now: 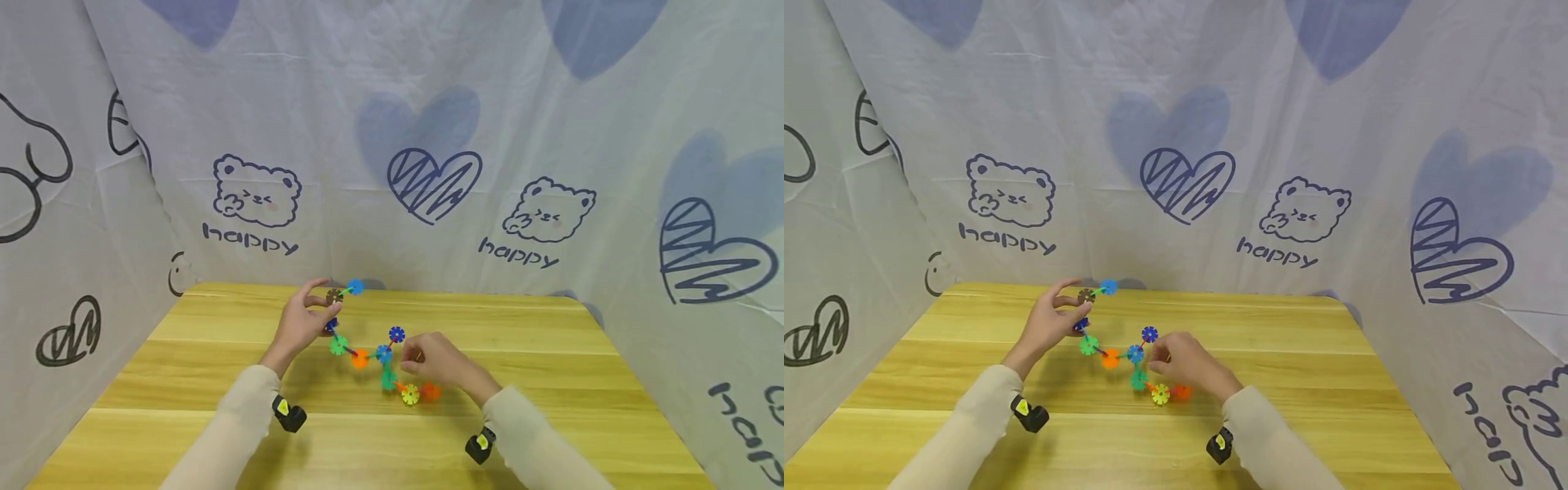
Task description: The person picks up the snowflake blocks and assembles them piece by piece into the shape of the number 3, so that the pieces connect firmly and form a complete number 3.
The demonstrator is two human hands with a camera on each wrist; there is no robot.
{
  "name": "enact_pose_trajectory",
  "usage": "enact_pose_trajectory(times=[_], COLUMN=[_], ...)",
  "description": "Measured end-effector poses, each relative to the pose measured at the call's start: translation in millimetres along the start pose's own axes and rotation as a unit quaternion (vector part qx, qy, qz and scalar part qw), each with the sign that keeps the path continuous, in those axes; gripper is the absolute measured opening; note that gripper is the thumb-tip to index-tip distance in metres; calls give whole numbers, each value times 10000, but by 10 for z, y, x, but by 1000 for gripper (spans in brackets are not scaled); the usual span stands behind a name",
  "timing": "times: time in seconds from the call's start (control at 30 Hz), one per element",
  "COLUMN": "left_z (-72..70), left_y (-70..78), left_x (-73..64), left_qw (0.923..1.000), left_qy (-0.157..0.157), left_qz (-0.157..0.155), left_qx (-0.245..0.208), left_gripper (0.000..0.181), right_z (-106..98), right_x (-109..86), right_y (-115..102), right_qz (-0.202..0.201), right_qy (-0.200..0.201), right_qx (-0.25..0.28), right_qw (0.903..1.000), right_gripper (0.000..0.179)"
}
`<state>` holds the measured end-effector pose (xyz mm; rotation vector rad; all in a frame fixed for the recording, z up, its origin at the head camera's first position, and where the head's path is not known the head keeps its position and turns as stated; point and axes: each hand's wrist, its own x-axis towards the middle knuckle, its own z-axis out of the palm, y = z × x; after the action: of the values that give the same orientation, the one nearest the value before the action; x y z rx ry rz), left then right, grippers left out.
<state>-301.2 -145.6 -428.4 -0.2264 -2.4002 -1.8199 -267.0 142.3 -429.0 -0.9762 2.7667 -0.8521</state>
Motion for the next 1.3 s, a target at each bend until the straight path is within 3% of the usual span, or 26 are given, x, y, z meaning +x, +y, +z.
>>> enact_pose_trajectory(times=[0.17,0.37,0.5,0.67,0.9,1.03,1.13,1.3], left_z=[-23,-28,-40,-92,-219,-317,-404,-521], left_y=[-26,-51,-71,-65,-125,-155,-120,-65], left_x=[-12,-30,-41,-73,-60,-34,-36,-48], left_qw=[10000,10000,9995,9973,9916,9827,9743,9644], left_qy=[78,3,-134,-562,-1205,-1803,-2189,-2539], left_qz=[-8,51,129,229,292,340,345,403], left_qx=[44,83,246,412,365,247,398,619], left_gripper=[53,33,23,20,33,45,55,58], right_z=[149,316,412,442,291,182,95,-52], right_x=[2,2,3,-4,-24,-33,-47,-66], right_y=[-37,20,76,120,149,158,165,168], right_qz=[-232,-329,-604,-807,-752,-779,-699,-733], right_qy=[247,503,724,900,832,649,637,904], right_qx=[-466,-842,-1013,-748,-239,35,298,637], right_qw=[9983,9946,9904,9898,9934,9948,9951,9912], right_gripper=[11,33,41,38,31,32,31,20])
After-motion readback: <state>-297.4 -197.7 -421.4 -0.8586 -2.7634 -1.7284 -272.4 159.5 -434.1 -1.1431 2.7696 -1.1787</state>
